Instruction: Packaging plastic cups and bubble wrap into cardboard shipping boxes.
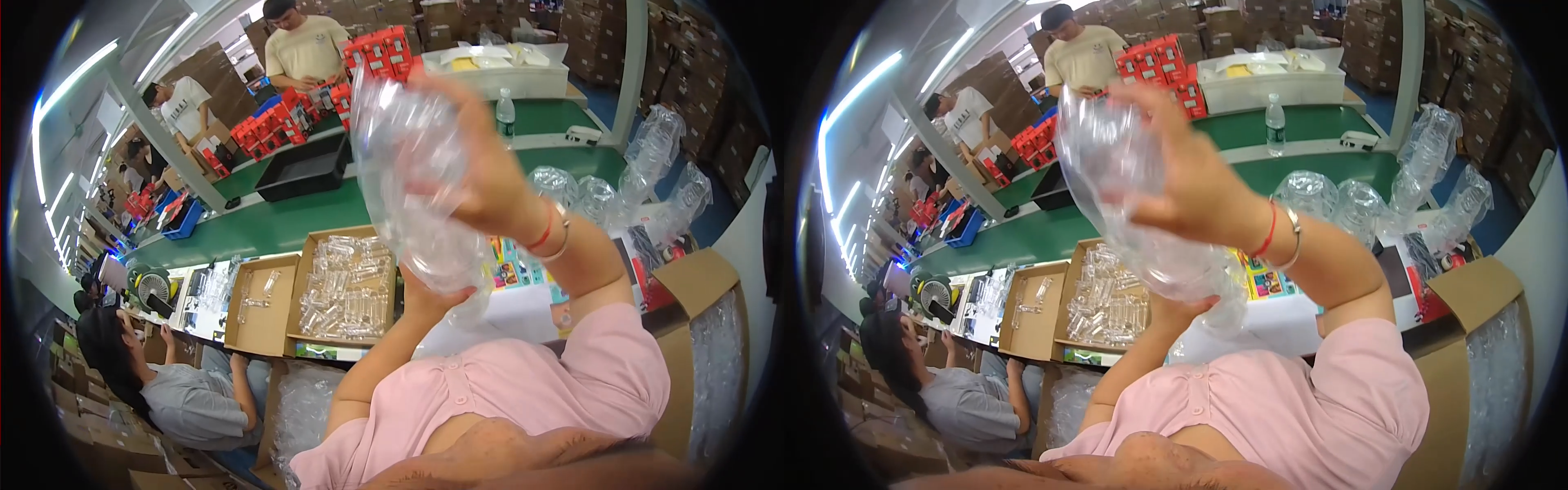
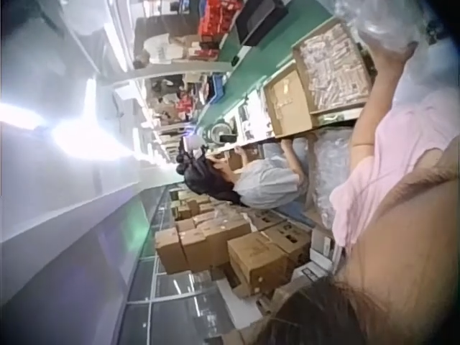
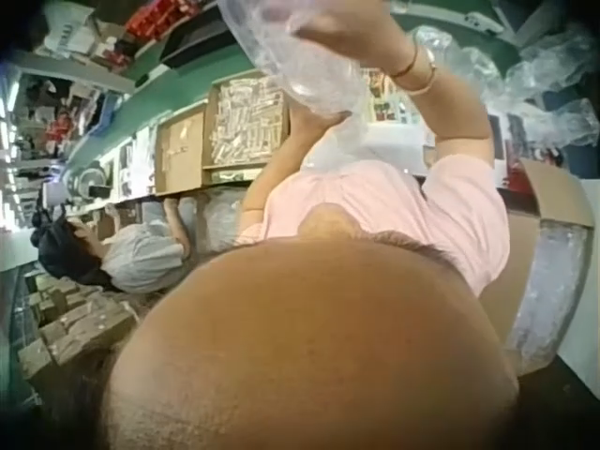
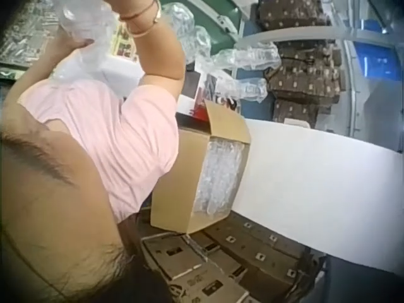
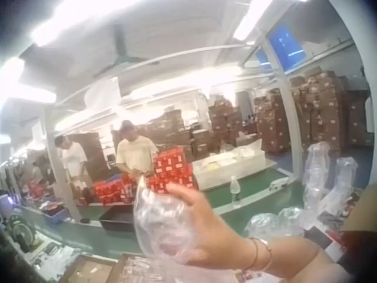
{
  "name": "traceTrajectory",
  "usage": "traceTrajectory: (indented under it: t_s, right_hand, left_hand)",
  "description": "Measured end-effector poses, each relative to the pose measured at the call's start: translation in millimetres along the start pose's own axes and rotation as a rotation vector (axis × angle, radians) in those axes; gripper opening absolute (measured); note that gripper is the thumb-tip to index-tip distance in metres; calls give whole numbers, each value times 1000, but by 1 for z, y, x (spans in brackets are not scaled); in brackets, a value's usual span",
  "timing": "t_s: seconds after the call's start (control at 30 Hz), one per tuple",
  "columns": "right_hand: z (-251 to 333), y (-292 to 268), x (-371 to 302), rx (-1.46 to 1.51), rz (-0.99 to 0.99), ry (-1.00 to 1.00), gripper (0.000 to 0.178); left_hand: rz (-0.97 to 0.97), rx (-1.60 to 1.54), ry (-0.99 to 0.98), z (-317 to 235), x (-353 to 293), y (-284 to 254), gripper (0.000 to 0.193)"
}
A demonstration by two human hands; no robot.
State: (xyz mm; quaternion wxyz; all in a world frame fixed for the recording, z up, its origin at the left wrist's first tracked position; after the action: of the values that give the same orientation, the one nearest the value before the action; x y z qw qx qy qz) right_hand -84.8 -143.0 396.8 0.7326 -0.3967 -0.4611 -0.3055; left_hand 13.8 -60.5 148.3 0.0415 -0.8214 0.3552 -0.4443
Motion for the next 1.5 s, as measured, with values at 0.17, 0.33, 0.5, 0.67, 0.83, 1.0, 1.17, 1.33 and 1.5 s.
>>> traceTrajectory:
  t_s: [0.17,0.33,0.5,0.67,0.83,1.0,1.17,1.33,1.5]
  right_hand:
    - [-5,-84,-15,-510,-87,-325,85]
    - [-70,-272,-95,0,-300,18,84]
    - [-27,-147,-126,552,-392,417,92]
    - [-72,-89,-263,-83,112,638,103]
    - [-103,-60,-328,166,226,933,99]
    - [-103,-66,-327,61,255,843,101]
    - [-88,-89,-313,34,123,631,95]
    - [-80,-97,-305,-29,147,621,86]
    - [-67,-117,-290,-10,48,673,67]
  left_hand:
    - [-72,-229,-65,-23,15,2,124]
    - [-41,-405,-75,-33,18,5,128]
    - [-29,-396,-227,-21,5,-8,135]
    - [-50,-284,-39,-36,24,-31,140]
    - [-92,-321,25,-47,46,-39,135]
    - [-151,-224,51,-80,70,-34,124]
    - [-411,-91,-161,-86,85,-29,130]
    - [-12,-291,111,-66,87,-91,134]
    - [107,-750,206,-67,85,-82,131]
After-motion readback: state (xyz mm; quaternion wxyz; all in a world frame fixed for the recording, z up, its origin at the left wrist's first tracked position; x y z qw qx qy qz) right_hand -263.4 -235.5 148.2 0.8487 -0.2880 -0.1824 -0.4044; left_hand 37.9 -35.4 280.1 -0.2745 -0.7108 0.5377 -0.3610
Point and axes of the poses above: each hand's wrist, its own x-axis towards the middle knuckle, its own y-axis out of the palm, z = x × y, the point moved 6 cm from there along x, towards the middle knuckle, and after that the axes turned 9 degrees about y, right-handed, at the moved point
